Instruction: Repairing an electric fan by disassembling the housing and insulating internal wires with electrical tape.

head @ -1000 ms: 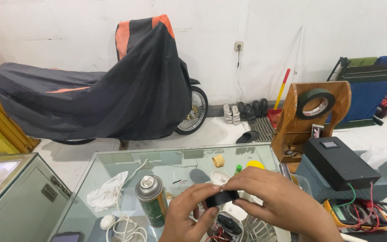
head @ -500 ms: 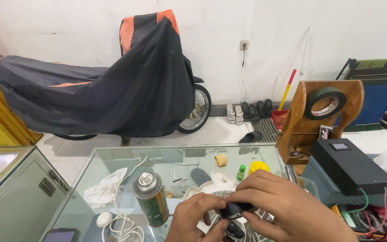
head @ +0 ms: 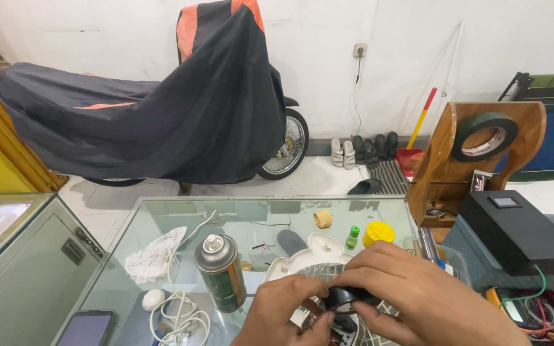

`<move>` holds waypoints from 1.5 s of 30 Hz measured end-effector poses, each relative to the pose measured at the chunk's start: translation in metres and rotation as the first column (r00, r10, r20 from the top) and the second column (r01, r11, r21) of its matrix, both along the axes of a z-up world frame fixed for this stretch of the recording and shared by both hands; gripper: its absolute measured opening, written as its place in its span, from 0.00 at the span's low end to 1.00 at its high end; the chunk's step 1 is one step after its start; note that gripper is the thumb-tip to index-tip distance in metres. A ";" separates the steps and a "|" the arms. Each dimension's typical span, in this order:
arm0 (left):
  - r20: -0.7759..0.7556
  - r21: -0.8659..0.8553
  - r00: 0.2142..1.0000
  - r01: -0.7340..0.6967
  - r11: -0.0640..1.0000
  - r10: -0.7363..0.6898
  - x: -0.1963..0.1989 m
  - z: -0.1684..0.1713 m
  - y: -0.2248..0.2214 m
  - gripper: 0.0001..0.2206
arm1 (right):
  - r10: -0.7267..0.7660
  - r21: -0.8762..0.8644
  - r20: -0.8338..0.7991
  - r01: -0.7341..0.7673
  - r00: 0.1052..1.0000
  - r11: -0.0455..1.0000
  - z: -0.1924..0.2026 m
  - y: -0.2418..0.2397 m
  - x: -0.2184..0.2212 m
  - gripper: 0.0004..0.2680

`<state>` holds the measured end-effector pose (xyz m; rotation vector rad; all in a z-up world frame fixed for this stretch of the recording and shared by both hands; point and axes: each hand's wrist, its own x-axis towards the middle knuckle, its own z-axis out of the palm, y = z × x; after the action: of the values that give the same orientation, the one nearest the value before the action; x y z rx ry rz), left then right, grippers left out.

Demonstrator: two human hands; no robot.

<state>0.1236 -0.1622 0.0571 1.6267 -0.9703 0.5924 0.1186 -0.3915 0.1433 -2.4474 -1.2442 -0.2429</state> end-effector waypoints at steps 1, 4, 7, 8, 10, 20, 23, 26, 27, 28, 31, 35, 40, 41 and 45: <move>-0.007 -0.003 1.000 -0.019 1.000 0.019 0.000 -0.002 0.000 0.10 | -0.022 -0.032 -0.030 0.021 0.999 0.999 -0.001 -0.001 0.001 0.11; -0.007 0.000 1.000 -0.021 1.000 0.021 -0.002 0.006 0.000 0.10 | -0.034 -0.054 -0.026 0.032 0.999 0.998 -0.002 -0.002 0.002 0.11; -0.004 0.026 0.999 -0.043 0.999 0.043 0.000 0.002 0.000 0.11 | -0.016 -0.063 -0.047 0.013 0.999 0.998 -0.003 -0.001 0.003 0.12; 0.002 0.028 0.999 -0.043 0.999 0.043 -0.001 0.002 0.002 0.11 | -0.016 -0.062 -0.041 0.013 0.999 0.998 -0.003 0.002 0.002 0.12; -0.120 0.094 0.993 0.008 0.995 0.003 0.000 0.004 0.005 0.08 | 0.098 -0.012 0.096 -0.097 0.991 0.995 0.000 0.007 0.003 0.09; -0.400 -0.037 0.907 0.130 0.991 -0.134 -0.002 0.006 0.010 0.17 | 0.017 -0.002 -0.101 -0.017 0.995 1.000 -0.007 0.000 0.008 0.11; -0.175 -0.015 0.984 -0.021 1.000 0.018 -0.004 0.010 0.004 0.14 | 0.034 0.032 0.059 -0.036 0.998 0.999 -0.006 -0.004 0.009 0.12; -0.189 0.000 0.981 -0.054 0.999 0.053 -0.002 0.001 -0.001 0.12 | 0.065 0.045 0.136 -0.071 0.989 0.996 -0.008 -0.008 0.010 0.11; -0.196 -0.019 0.978 -0.075 0.997 0.069 -0.001 0.000 -0.002 0.10 | -0.100 0.005 -0.072 0.101 0.992 0.995 -0.007 -0.010 0.010 0.14; -0.204 -0.036 0.975 -0.095 0.995 0.085 -0.002 -0.001 -0.002 0.08 | -0.267 -0.070 -0.268 0.258 0.925 0.964 -0.008 -0.011 0.010 0.17; -0.163 -0.008 0.981 -0.113 0.994 0.110 0.000 0.001 0.001 0.06 | 0.010 0.040 -0.035 -0.009 0.999 0.999 -0.005 -0.009 0.010 0.07; -0.162 -0.066 0.984 -0.085 0.994 0.073 0.001 -0.002 -0.003 0.05 | 0.009 0.023 -0.005 -0.009 1.000 1.000 -0.007 -0.008 0.010 0.07; 0.054 0.079 0.987 -0.154 0.985 0.150 0.008 -0.008 0.001 0.02 | 0.068 0.009 0.077 -0.069 0.995 0.998 -0.013 -0.007 0.012 0.08; 0.048 0.077 0.988 -0.153 0.985 0.150 0.009 -0.008 0.001 0.02 | 0.067 0.007 0.071 -0.068 0.995 0.998 -0.012 -0.008 0.012 0.08; 0.226 0.141 0.951 -0.246 0.959 0.211 0.009 -0.008 0.005 0.05 | -0.012 -0.051 -0.060 0.009 0.998 0.999 -0.013 -0.006 0.010 0.10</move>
<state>0.1326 -0.1568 0.0494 1.8708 -1.0119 0.8748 0.1287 -0.3973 0.1305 -2.4856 -1.2268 -0.1403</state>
